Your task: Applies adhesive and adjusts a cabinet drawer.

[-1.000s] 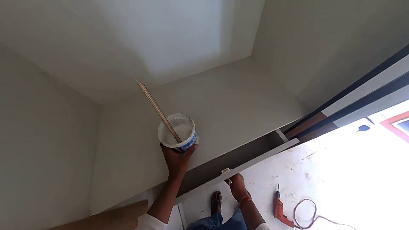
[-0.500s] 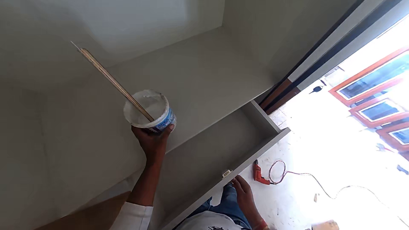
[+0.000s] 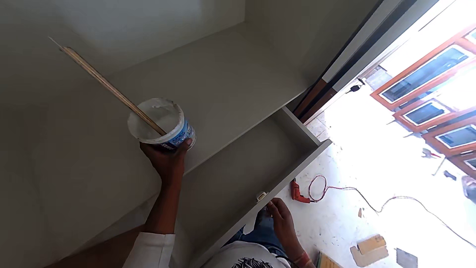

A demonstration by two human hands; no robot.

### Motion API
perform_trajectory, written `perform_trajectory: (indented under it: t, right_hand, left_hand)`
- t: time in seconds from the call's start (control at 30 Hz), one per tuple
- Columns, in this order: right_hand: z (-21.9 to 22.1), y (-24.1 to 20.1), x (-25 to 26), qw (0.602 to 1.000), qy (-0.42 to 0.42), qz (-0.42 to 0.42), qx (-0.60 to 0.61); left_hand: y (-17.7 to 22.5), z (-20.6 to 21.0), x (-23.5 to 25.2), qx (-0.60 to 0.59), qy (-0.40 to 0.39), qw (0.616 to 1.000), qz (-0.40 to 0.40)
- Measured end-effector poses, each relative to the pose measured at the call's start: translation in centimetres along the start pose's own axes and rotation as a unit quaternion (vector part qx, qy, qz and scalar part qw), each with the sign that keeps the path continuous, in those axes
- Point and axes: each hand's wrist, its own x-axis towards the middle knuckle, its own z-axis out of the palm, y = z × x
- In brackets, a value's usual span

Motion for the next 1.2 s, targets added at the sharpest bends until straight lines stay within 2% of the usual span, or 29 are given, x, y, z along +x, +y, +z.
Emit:
perform_trajectory:
  t: [0.03, 0.1, 0.17, 0.23, 0.27, 0.3, 0.33, 0.37, 0.4, 0.43, 0.47, 0.6, 0.67, 0.73, 0.83, 0.9, 0.97, 1.03, 1.13, 1.2]
  right_hand:
    - [-0.3, 0.0, -0.2, 0.993, 0.007, -0.051, -0.105]
    - [-0.5, 0.0, -0.6, 0.954, 0.029, -0.136, -0.264]
    - [-0.3, 0.5, -0.6, 0.914, 0.055, -0.206, -0.346]
    - [0.0, 1.0, -0.2, 0.891, 0.082, -0.245, -0.373]
    - [0.2, 1.1, 0.0, 0.9, 0.09, -0.233, -0.357]
    - [0.5, 1.1, 0.0, 0.928, 0.084, -0.191, -0.308]
    - [0.7, 1.1, 0.0, 0.972, 0.058, -0.113, -0.195]
    - [0.9, 0.7, 0.3, 0.999, 0.019, -0.012, -0.028]
    - [0.9, 0.3, 0.5, 0.988, -0.014, 0.076, 0.132]
    - [0.8, 0.1, 0.5, 0.968, -0.029, 0.129, 0.212]
    - [0.6, 0.1, 0.4, 0.966, -0.024, 0.132, 0.22]
    - [-0.3, 0.0, 0.2, 0.996, -0.02, 0.024, 0.082]
    - [-0.9, 0.1, -0.1, 0.995, -0.039, -0.052, -0.081]
    - [-1.3, 0.5, -0.4, 0.946, -0.011, -0.155, -0.283]
    - [-1.2, 1.7, 0.1, 0.887, 0.046, -0.275, -0.368]
    - [-1.0, 1.8, 0.5, 0.892, 0.041, -0.274, -0.357]
    - [-1.2, 1.4, 0.7, 0.928, -0.007, -0.215, -0.304]
    - [-1.9, 1.3, 0.8, 0.946, -0.043, -0.17, -0.272]
    - [-2.4, 0.4, 1.0, 0.942, -0.061, -0.133, -0.301]
    - [-3.0, -1.7, 0.8, 0.921, -0.078, -0.089, -0.372]
  left_hand:
    - [-0.1, 0.0, 0.1, 0.002, 0.001, 1.0, 0.001]
    - [-0.3, -0.1, 0.1, 0.011, -0.002, 1.0, 0.002]
    - [-0.3, -0.2, 0.1, 0.014, -0.005, 1.0, 0.003]
    - [-0.2, 0.0, 0.1, 0.013, -0.002, 1.0, 0.005]
    - [-0.2, 0.0, 0.1, 0.01, 0.0, 1.0, 0.008]
    - [-0.3, -0.1, 0.0, 0.008, 0.0, 1.0, 0.013]
    - [-0.3, -0.1, 0.0, 0.004, -0.001, 1.0, 0.017]
    - [-0.3, 0.0, 0.1, -0.003, -0.001, 1.0, 0.019]
    - [-0.4, 0.0, 0.2, -0.006, -0.001, 1.0, 0.019]
    - [-0.4, -0.1, 0.1, -0.009, -0.002, 1.0, 0.015]
    - [-0.4, -0.2, 0.0, -0.013, -0.006, 1.0, 0.013]
    - [-0.3, -0.3, 0.1, -0.016, -0.01, 1.0, 0.016]
    - [-0.3, -0.3, 0.1, -0.004, -0.008, 1.0, 0.008]
    - [-0.4, -0.3, 0.1, -0.003, -0.004, 1.0, -0.003]
    - [-0.4, -0.1, 0.0, 0.001, -0.002, 1.0, -0.005]
    - [-0.4, -0.1, 0.1, 0.005, 0.001, 1.0, -0.005]
    - [-0.5, -0.2, 0.2, 0.003, -0.001, 1.0, 0.008]
    - [-0.6, -0.1, 0.1, -0.001, -0.007, 1.0, 0.016]
    - [0.1, 0.0, 0.0, 0.02, 0.0, 1.0, -0.016]
    - [0.5, 0.2, 0.3, 0.027, 0.008, 0.999, -0.035]
